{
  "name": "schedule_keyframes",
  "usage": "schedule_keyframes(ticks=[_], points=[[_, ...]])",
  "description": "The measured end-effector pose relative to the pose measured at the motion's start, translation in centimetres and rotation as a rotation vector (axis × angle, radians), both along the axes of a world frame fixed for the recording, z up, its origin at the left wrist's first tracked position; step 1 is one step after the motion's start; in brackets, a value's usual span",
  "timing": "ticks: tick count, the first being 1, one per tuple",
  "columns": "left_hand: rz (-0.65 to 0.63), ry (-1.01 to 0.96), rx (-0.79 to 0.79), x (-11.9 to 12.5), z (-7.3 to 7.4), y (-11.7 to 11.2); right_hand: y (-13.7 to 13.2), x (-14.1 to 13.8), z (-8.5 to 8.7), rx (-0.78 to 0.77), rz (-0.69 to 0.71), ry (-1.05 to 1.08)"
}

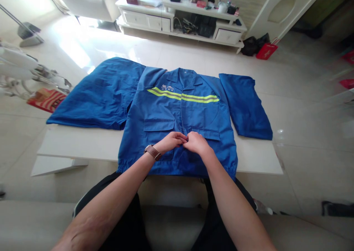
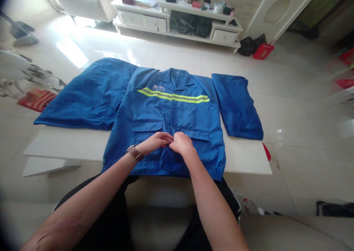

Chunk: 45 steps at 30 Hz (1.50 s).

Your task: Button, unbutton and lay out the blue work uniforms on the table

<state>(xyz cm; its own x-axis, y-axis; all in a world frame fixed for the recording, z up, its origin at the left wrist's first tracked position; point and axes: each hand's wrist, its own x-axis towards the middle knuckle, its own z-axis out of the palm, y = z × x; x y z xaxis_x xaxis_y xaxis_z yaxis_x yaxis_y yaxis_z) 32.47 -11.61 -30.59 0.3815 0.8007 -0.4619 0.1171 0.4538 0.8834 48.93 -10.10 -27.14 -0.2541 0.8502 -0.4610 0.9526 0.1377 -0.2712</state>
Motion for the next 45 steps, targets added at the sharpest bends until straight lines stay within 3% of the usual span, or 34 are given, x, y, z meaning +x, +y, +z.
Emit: schedule_keyframes(ticks=[4,8,13,21,26,34,45], points=[[0.004,0.082,0.113,0.2,-0.8,0.3,0.5,1.1,0.1,-0.021,-0.035,0.015],[0.042,0.228,0.287,0.4,-1.6,0.2,1.0,1.6,0.2,-0.062,-0.040,0.212],[0.104,0.451,0.496,0.8,-1.2,-0.3,1.3,1.6,0.3,-0.036,-0.101,0.335],[0.089,0.430,0.498,0.5,-0.4,-0.4,0.9,1.0,0.3,0.049,-0.102,0.228],[0.092,0.478,0.553,0.5,-0.3,-0.5,0.8,0.9,0.7,0.060,0.036,0.278],[0.045,0.499,0.552,0.3,0.2,-0.3,0.5,1.4,1.1,0.120,0.141,0.140],[0.081,0.465,0.521,0.5,-0.1,-0.2,0.4,1.0,1.4,0.163,0.067,0.052]])
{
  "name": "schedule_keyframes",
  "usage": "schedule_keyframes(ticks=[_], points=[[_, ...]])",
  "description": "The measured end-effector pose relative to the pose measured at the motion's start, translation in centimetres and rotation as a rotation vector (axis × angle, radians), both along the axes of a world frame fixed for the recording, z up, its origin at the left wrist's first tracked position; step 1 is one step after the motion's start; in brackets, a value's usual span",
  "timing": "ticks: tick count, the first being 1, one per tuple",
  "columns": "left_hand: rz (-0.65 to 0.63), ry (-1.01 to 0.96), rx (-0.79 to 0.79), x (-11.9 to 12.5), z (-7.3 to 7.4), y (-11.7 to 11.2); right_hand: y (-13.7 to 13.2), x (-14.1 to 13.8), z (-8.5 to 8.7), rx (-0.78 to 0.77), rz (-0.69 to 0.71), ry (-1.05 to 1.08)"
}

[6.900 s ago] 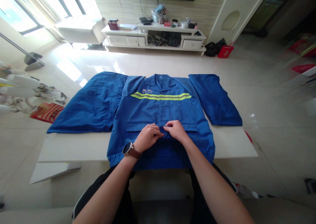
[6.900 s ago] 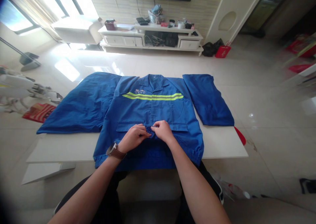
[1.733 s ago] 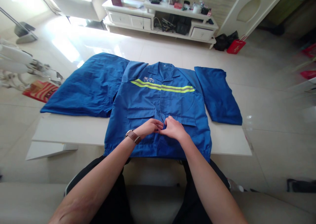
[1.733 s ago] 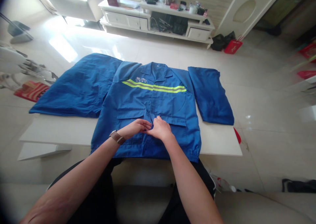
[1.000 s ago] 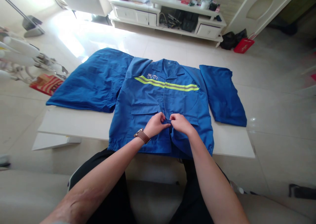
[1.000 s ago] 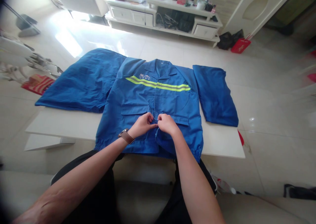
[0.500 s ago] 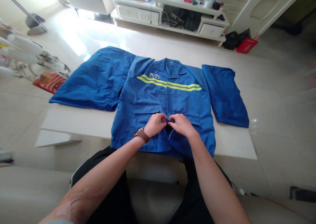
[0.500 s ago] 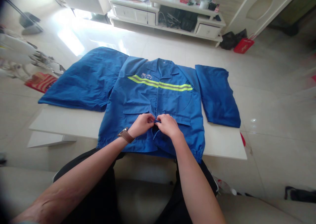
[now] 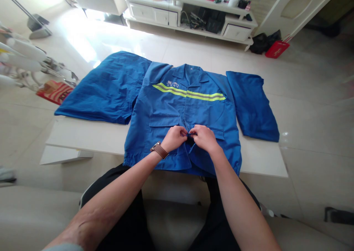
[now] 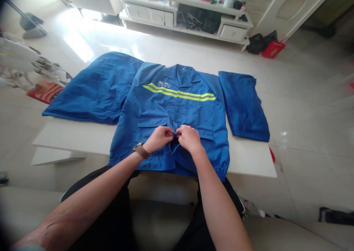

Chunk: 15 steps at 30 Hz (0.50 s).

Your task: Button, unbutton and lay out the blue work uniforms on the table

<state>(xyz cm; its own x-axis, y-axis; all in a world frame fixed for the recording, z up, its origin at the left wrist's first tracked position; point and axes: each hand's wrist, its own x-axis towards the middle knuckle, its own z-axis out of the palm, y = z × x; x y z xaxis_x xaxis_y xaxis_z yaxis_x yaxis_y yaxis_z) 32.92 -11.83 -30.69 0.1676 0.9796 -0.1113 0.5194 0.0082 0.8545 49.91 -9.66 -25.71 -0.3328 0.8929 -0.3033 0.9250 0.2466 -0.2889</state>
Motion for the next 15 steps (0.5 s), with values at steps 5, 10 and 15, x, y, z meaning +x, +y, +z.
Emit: schedule_keyframes(ticks=[5,10,15], points=[[0.017,-0.017,-0.012,0.3,-0.1,0.0,0.0,-0.3,-0.4,0.017,-0.106,0.006],[-0.007,-0.031,-0.031,0.2,0.4,0.0,0.1,-0.4,-0.5,0.080,-0.181,0.005],[-0.092,0.239,-0.089,-0.8,1.1,-0.2,0.3,-0.1,0.2,0.095,-0.267,-0.005]])
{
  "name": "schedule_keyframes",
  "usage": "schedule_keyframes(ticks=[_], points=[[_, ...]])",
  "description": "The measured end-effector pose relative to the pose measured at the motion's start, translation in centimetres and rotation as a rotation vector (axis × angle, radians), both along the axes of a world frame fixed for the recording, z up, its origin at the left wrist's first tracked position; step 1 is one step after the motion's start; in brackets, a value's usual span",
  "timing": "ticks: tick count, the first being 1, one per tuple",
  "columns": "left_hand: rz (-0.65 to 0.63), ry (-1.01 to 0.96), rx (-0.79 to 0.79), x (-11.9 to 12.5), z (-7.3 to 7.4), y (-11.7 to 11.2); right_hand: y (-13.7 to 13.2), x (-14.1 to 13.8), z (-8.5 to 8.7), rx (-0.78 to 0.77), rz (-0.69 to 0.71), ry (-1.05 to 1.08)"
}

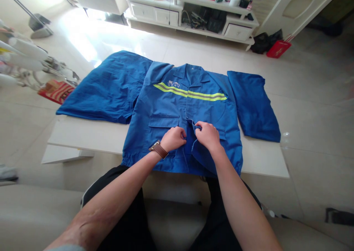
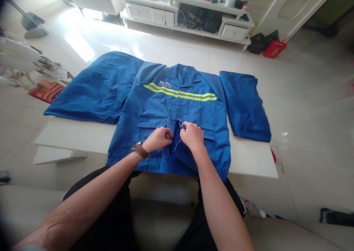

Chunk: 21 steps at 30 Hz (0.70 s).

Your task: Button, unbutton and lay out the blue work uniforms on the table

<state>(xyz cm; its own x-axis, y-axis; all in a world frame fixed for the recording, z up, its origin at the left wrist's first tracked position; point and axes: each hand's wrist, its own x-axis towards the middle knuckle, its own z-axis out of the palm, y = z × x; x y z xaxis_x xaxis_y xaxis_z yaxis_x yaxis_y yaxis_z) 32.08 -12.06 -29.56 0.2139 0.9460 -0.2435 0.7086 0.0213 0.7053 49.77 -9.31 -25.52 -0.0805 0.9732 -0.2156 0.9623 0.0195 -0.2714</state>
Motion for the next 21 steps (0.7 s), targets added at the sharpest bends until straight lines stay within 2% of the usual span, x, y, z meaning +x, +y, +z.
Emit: schedule_keyframes(ticks=[2,4,8,14,18,21], points=[[-0.037,0.137,-0.039,-0.3,-0.1,-0.1,0.0,0.1,0.3,-0.023,-0.013,-0.009],[-0.068,0.194,-0.073,-0.3,-0.3,-0.1,0.1,0.2,0.4,-0.065,-0.006,-0.016],[-0.118,0.169,-0.095,0.2,-1.0,-0.2,0.0,0.1,0.3,-0.160,0.074,0.004],[-0.184,0.147,-0.135,0.6,-1.7,-0.6,-0.3,0.2,-0.6,-0.369,0.282,0.115],[-0.229,0.114,-0.183,1.0,-1.6,-1.2,-0.5,0.4,-1.1,-0.542,0.377,0.154],[-0.257,0.092,-0.242,1.6,-1.3,-1.7,-0.6,0.3,-1.2,-0.671,0.436,0.104]])
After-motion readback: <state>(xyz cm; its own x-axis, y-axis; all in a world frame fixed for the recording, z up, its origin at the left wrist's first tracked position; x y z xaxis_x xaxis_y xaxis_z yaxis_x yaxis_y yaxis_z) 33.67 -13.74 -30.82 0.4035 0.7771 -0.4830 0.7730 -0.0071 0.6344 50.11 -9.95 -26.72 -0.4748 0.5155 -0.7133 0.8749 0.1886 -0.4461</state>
